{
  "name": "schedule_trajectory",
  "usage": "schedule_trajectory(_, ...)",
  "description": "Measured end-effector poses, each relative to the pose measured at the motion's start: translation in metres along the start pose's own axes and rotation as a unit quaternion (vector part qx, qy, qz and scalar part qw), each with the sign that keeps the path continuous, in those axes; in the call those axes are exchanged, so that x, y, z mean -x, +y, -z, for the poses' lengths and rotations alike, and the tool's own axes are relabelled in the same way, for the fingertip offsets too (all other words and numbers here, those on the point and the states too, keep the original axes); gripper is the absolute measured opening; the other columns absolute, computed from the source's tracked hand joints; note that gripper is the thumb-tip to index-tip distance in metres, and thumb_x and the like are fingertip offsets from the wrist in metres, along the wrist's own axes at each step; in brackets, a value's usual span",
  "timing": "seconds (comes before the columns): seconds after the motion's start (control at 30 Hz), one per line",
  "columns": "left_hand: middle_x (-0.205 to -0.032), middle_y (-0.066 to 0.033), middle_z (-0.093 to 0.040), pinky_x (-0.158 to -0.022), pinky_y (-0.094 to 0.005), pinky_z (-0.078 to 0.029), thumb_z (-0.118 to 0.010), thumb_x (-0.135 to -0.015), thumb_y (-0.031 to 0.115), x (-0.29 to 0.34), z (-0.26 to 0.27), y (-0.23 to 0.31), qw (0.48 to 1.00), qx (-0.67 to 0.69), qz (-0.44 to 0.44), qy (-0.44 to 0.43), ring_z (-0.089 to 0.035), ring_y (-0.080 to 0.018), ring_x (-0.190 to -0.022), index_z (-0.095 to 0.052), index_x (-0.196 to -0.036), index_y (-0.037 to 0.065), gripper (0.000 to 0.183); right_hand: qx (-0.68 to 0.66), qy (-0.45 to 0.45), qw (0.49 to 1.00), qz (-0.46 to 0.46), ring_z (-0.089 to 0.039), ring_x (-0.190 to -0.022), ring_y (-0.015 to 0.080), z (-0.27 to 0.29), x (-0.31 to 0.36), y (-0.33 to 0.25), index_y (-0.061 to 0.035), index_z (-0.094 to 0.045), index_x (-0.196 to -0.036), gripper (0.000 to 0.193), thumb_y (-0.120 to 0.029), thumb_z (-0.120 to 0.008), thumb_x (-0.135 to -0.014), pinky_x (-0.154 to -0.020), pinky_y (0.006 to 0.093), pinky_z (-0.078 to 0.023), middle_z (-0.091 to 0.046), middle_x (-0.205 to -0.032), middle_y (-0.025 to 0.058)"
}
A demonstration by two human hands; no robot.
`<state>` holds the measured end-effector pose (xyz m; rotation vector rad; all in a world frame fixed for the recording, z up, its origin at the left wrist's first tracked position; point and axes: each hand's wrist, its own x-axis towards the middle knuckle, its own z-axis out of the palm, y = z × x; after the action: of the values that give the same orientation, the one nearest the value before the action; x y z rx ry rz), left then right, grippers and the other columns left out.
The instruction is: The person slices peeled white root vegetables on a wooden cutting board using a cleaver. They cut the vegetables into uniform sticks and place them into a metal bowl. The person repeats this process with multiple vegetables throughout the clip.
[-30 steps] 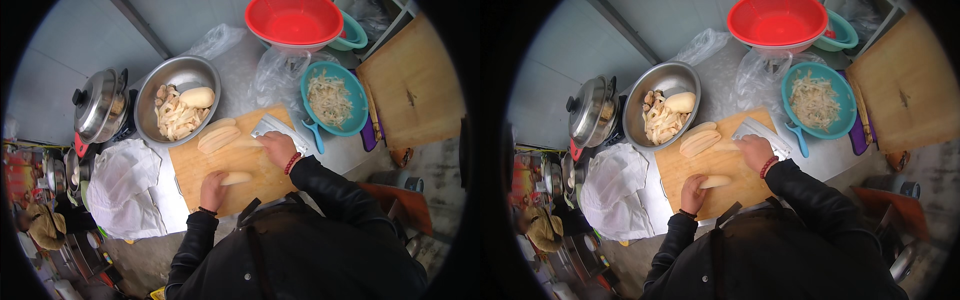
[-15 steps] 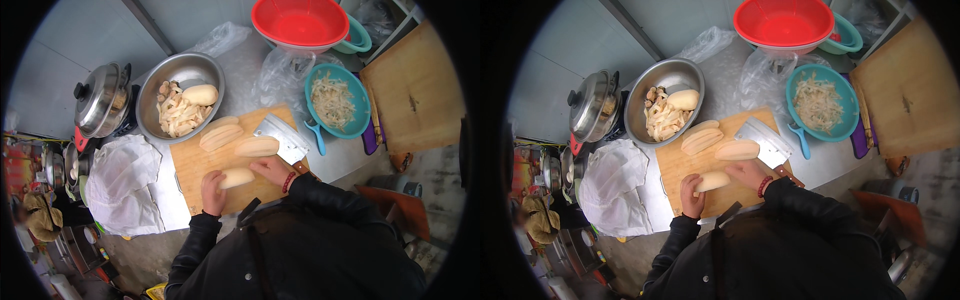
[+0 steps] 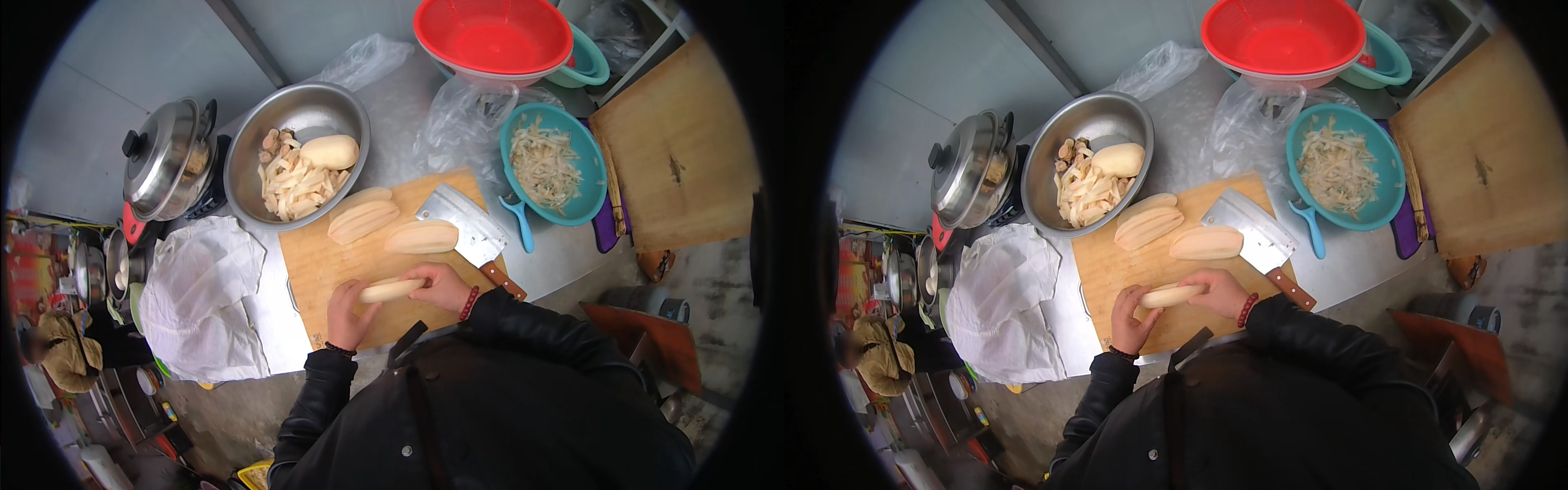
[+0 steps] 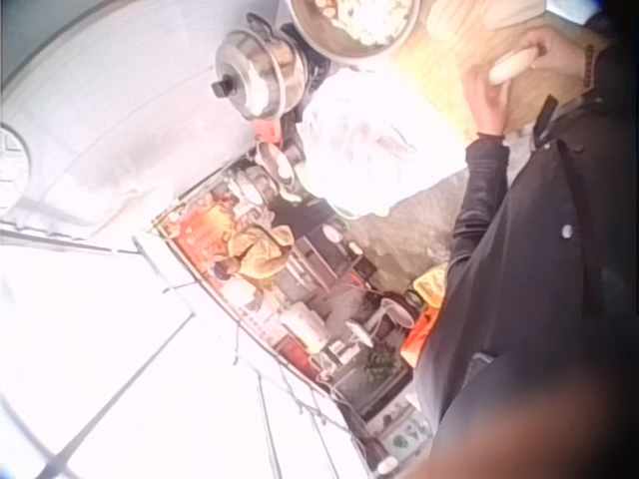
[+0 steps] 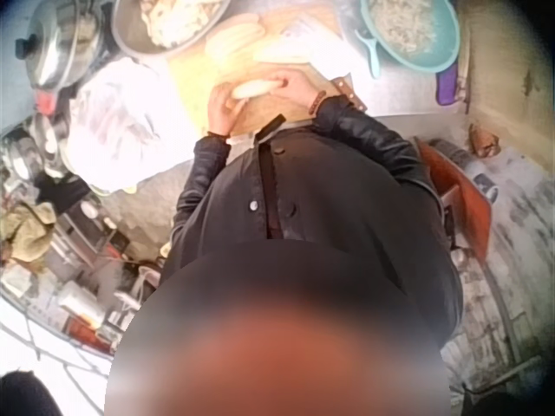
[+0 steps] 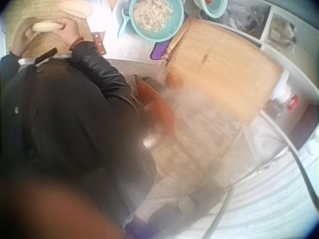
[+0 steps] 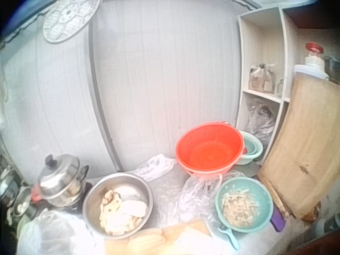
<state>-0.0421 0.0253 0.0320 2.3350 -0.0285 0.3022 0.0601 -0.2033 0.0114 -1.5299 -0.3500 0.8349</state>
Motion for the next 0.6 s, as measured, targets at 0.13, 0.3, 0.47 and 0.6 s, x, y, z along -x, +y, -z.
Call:
schedule_trajectory(0.13,-0.106,-0.0155,-0.062,-0.085,-0.0387,-0.051,-0.086,-0.071,0.006,0.01,-0.002,-0.007,0.999,0.025,0.019,-0.021,-0.061,-0.033,-0.098,-0.063,-0.105,0.003,0.041,0.042,0.007,0.996,0.076,-0.066,-0.099,0.0179,-0.001,-0.003,-0.002,-0.0035,-0.07,-0.116,0.037,-0.002,-0.072,-0.079,-0.089,0.0319,-0.052,-0.071,-0.109,0.0091)
schedule_trajectory(0.3,-0.103,-0.0103,-0.063,-0.082,-0.0327,-0.051,-0.081,-0.082,0.01,0.031,-0.012,-0.014,0.964,0.175,0.198,0.017,-0.061,-0.0198,-0.091,-0.059,-0.102,0.002,0.031,0.203,0.2,0.947,0.152,-0.064,-0.105,0.029,0.006,-0.003,-0.008,-0.0034,-0.068,-0.117,0.037,-0.005,-0.071,-0.08,-0.094,0.0378,-0.051,-0.069,-0.113,0.0127)
schedule_trajectory(0.47,-0.102,-0.0037,-0.063,-0.078,-0.0256,-0.05,-0.073,-0.095,0.016,0.049,-0.015,-0.02,0.883,0.332,0.321,0.08,-0.058,-0.0093,-0.088,-0.054,-0.11,0.004,0.027,0.375,0.304,0.873,0.073,-0.057,-0.109,0.0326,0.049,0.029,-0.014,-0.0032,-0.069,-0.116,0.039,-0.012,-0.075,-0.078,-0.093,0.0408,-0.049,-0.063,-0.108,0.0124)
schedule_trajectory(0.6,-0.102,-0.0067,-0.065,-0.071,-0.0267,-0.053,-0.072,-0.095,0.018,0.053,-0.021,-0.016,0.8,0.41,0.423,0.113,-0.063,-0.0113,-0.086,-0.053,-0.112,0.002,0.03,0.451,0.301,0.838,-0.058,-0.055,-0.107,0.0345,0.064,0.053,-0.014,-0.007,-0.062,-0.129,0.061,-0.021,-0.081,-0.073,-0.09,0.0421,-0.049,-0.056,-0.11,0.0139)
